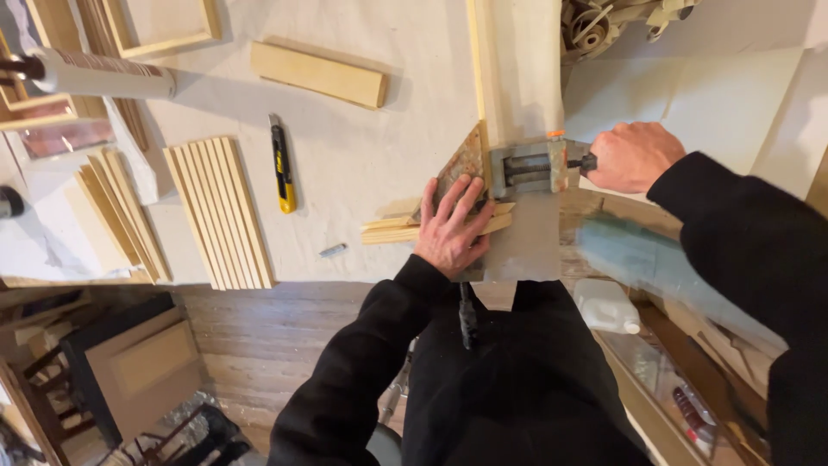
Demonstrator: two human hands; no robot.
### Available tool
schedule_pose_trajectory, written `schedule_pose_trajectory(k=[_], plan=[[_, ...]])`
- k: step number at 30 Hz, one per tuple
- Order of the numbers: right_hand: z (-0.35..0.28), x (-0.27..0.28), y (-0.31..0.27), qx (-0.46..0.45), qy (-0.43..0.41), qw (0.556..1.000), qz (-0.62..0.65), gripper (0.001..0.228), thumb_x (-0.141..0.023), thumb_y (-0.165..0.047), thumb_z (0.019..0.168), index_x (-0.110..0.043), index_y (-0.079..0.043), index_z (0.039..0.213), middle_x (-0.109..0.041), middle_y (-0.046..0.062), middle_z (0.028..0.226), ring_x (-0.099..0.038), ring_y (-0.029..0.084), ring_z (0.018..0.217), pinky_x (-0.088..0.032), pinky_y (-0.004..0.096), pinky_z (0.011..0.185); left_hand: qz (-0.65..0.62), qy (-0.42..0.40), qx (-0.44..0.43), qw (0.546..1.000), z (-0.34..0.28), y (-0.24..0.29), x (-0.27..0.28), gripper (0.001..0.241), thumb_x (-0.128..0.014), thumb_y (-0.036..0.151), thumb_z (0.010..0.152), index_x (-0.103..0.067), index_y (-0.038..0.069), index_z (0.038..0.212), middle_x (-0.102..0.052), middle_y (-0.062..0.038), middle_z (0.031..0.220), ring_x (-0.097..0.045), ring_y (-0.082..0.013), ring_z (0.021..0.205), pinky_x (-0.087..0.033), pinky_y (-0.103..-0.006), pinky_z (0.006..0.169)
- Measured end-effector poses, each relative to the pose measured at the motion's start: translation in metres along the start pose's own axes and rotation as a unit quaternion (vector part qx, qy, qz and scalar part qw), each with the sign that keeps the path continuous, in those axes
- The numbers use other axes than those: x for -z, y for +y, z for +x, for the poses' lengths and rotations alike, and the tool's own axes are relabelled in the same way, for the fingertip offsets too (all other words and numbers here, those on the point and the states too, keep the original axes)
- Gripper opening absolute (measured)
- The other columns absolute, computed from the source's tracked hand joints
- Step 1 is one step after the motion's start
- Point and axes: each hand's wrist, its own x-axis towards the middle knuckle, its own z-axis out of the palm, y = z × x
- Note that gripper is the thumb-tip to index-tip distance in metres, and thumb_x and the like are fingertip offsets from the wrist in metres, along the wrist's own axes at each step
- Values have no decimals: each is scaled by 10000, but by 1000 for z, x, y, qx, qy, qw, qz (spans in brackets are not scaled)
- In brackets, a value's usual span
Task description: Applying wood glue and using a corner clamp and hammer to assemble wooden frame segments.
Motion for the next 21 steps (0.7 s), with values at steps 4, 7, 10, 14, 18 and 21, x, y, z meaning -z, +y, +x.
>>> schedule_pose_trajectory(k=[4, 7, 10, 14, 18, 21], plan=[[1, 2, 0, -56, -92, 993, 55, 361, -653, -355, 837, -758, -12, 792, -716, 225, 759, -696, 435, 728, -560, 525, 718, -5, 6, -23, 1000, 2, -4, 2, 531, -773, 266, 791, -670, 125, 1292, -457, -131, 1550, -400, -315, 1477, -243, -695, 1209], [-22, 14, -21, -75, -67, 994, 51, 300, -655, -310, 847, -750, -30, 902, -724, 226, 777, -699, 432, 743, -565, 527, 730, -18, -18, -44, 999, 10, -8, 25, 521, -734, 319, 810, -657, 121, 1286, -470, -139, 1511, -399, -324, 1448, -268, -688, 1171], [-85, 36, -81, -68, 224, 968, 86, 314, -685, -303, 887, -697, -33, 1047, -715, 208, 883, -695, 400, 820, -555, 494, 765, -10, -52, -111, 992, 18, -33, 31, 531, -679, 337, 836, -639, 128, 1323, -479, -144, 1507, -411, -321, 1423, -320, -641, 1133], [-153, -72, -179, -243, 330, 796, 445, 279, -633, -330, 1059, -666, -54, 1082, -728, 97, 964, -705, 230, 883, -577, 373, 838, 19, -70, -217, 973, 23, -63, 30, 532, -657, 372, 903, -610, 133, 1376, -472, -139, 1527, -421, -318, 1391, -363, -600, 1066], [-153, -221, -271, -116, 39, 581, 805, 518, -440, -457, 1007, -644, -29, 1217, -778, 76, 1016, -753, 190, 915, -594, 312, 819, -16, -88, -242, 966, 28, -69, 26, 557, -661, 422, 866, -611, 131, 1338, -465, -143, 1478, -404, -335, 1366, -363, -622, 1044], [-141, -287, -321, -108, 9, 388, 915, 572, -395, -485, 1081, -643, 10, 1223, -685, 15, 854, -635, 105, 720, -500, 234, 648, 8, -93, -263, 960, 32, -74, 33, 512, -654, 430, 952, -602, 114, 1352, -441, -155, 1514, -388, -331, 1380, -372, -606, 1060]])
